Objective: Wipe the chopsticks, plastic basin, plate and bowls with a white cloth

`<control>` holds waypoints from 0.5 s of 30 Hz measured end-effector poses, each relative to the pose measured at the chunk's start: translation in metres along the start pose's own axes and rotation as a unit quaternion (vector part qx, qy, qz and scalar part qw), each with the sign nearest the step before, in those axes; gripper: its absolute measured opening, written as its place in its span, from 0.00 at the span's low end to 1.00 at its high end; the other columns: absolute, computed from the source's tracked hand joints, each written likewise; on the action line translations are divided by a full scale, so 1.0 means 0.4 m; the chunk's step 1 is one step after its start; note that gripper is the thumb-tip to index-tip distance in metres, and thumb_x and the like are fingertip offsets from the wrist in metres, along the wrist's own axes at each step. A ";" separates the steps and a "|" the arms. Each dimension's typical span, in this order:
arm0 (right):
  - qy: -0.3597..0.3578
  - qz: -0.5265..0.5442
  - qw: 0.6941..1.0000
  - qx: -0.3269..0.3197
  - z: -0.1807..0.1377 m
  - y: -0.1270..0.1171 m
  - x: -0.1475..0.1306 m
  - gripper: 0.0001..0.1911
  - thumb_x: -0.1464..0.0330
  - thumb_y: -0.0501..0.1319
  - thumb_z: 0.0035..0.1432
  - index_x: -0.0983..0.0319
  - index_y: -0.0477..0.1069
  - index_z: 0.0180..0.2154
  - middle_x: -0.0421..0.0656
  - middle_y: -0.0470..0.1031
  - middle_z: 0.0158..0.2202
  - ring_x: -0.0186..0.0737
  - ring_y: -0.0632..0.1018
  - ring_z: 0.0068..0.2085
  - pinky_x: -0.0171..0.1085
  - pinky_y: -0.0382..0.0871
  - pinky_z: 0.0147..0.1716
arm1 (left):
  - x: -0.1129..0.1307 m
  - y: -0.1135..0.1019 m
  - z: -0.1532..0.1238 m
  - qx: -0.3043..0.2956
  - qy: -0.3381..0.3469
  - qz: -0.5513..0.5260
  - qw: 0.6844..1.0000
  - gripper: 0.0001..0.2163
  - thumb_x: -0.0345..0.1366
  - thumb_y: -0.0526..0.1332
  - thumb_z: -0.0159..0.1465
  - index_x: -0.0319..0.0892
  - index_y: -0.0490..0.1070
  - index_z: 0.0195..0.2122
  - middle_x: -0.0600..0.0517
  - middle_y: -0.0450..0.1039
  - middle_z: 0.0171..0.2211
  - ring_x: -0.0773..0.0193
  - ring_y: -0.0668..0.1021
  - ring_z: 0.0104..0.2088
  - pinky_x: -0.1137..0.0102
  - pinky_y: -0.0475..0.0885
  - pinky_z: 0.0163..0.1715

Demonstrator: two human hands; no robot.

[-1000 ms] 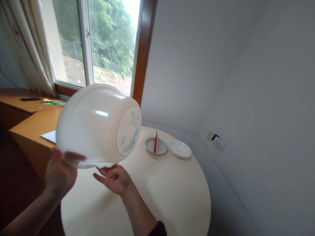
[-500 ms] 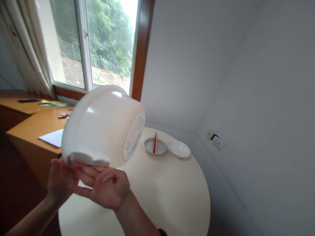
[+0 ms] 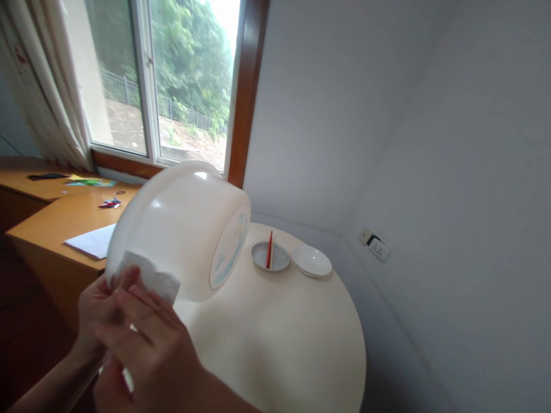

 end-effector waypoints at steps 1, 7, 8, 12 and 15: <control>-0.035 -0.093 0.995 0.016 0.000 0.013 0.001 0.22 0.71 0.51 0.60 0.63 0.62 0.56 0.46 0.59 0.61 0.42 0.59 0.62 0.44 0.53 0.61 | -0.001 0.003 -0.004 -0.003 -0.013 -0.010 1.000 0.18 0.46 0.70 0.39 0.42 0.62 0.16 0.60 0.61 0.12 0.72 0.63 0.14 0.76 0.59 0.13; -0.097 -0.334 0.935 0.065 0.030 0.043 0.080 0.29 0.68 0.50 0.62 0.69 0.47 0.62 0.46 0.52 0.63 0.37 0.51 0.64 0.38 0.45 0.63 | -0.012 0.004 0.000 -0.006 -0.014 -0.125 0.992 0.20 0.51 0.71 0.34 0.40 0.71 0.19 0.57 0.67 0.14 0.70 0.66 0.16 0.75 0.60 0.14; -0.090 -0.339 0.934 0.068 0.043 0.027 0.085 0.29 0.68 0.50 0.62 0.69 0.47 0.62 0.47 0.52 0.63 0.38 0.51 0.64 0.40 0.44 0.63 | -0.015 0.000 0.005 -0.009 -0.008 -0.137 0.990 0.20 0.52 0.70 0.33 0.40 0.72 0.18 0.56 0.68 0.14 0.68 0.68 0.17 0.74 0.62 0.15; -0.039 -0.318 0.942 0.095 0.114 -0.088 0.085 0.25 0.67 0.47 0.63 0.65 0.52 0.61 0.49 0.55 0.62 0.43 0.55 0.63 0.50 0.41 0.62 | -0.027 -0.029 0.025 0.008 -0.005 -0.093 0.996 0.23 0.56 0.67 0.38 0.39 0.67 0.07 0.51 0.67 0.10 0.67 0.71 0.18 0.75 0.68 0.21; 0.020 -0.268 0.957 0.106 0.169 -0.186 0.123 0.22 0.66 0.43 0.64 0.63 0.59 0.57 0.48 0.61 0.60 0.42 0.59 0.61 0.51 0.42 0.62 | -0.040 -0.051 0.030 0.045 -0.058 -0.118 0.990 0.21 0.49 0.64 0.49 0.39 0.68 0.09 0.53 0.66 0.09 0.70 0.70 0.17 0.78 0.68 0.20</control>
Point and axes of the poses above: each hand's wrist, its own z-axis towards the middle knuckle, its own y-axis out of the palm, x = y × z, the point moved 4 cm from there along z, towards the middle knuckle
